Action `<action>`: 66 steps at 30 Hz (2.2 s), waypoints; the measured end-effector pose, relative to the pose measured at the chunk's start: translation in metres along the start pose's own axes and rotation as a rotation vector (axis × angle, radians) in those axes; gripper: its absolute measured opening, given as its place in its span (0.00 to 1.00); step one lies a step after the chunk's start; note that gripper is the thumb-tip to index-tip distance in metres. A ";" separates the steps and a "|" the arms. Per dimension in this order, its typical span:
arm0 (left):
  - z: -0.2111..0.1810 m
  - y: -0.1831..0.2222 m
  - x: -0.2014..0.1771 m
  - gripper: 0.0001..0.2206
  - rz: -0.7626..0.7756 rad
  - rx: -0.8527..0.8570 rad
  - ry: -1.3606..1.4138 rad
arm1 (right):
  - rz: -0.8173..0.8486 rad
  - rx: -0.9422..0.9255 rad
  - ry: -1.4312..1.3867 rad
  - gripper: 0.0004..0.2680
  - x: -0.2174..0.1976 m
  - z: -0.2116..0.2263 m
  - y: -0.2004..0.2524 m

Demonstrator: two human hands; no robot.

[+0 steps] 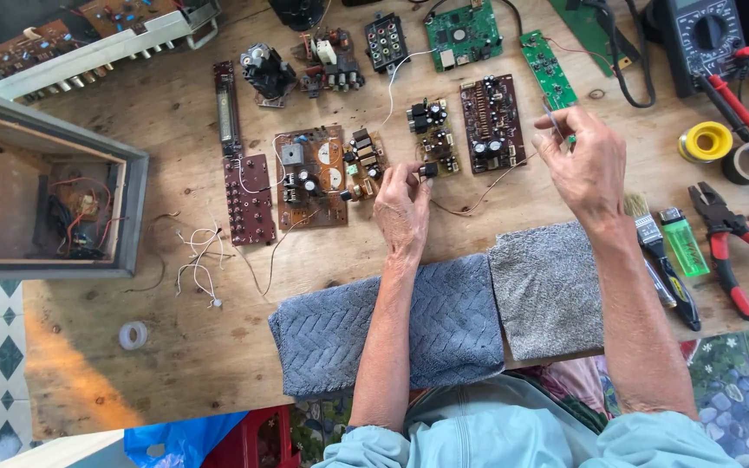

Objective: Organizing and inspecting repaired circuit boards on a workbench, including wire trimming with pliers.

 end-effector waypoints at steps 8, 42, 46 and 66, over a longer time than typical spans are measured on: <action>0.007 0.000 0.009 0.11 -0.008 0.082 0.004 | 0.098 0.058 0.121 0.09 0.022 -0.017 -0.007; 0.004 -0.003 0.010 0.10 -0.046 0.131 0.010 | 0.005 0.130 0.028 0.10 0.022 -0.021 -0.006; -0.008 -0.003 0.002 0.09 -0.059 0.122 0.052 | 0.020 0.099 0.032 0.08 0.021 -0.007 -0.003; -0.004 -0.003 0.004 0.04 -0.103 0.111 0.184 | 0.015 -0.139 -0.123 0.11 0.021 0.022 0.000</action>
Point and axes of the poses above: each hand's wrist, its own y-axis away from the middle knuckle, its own x-axis out of the palm, z = x × y, the point moved 2 cm from there along -y, towards the middle knuckle, and after that the axes turned 4 degrees about x, right-handed, at the moved point
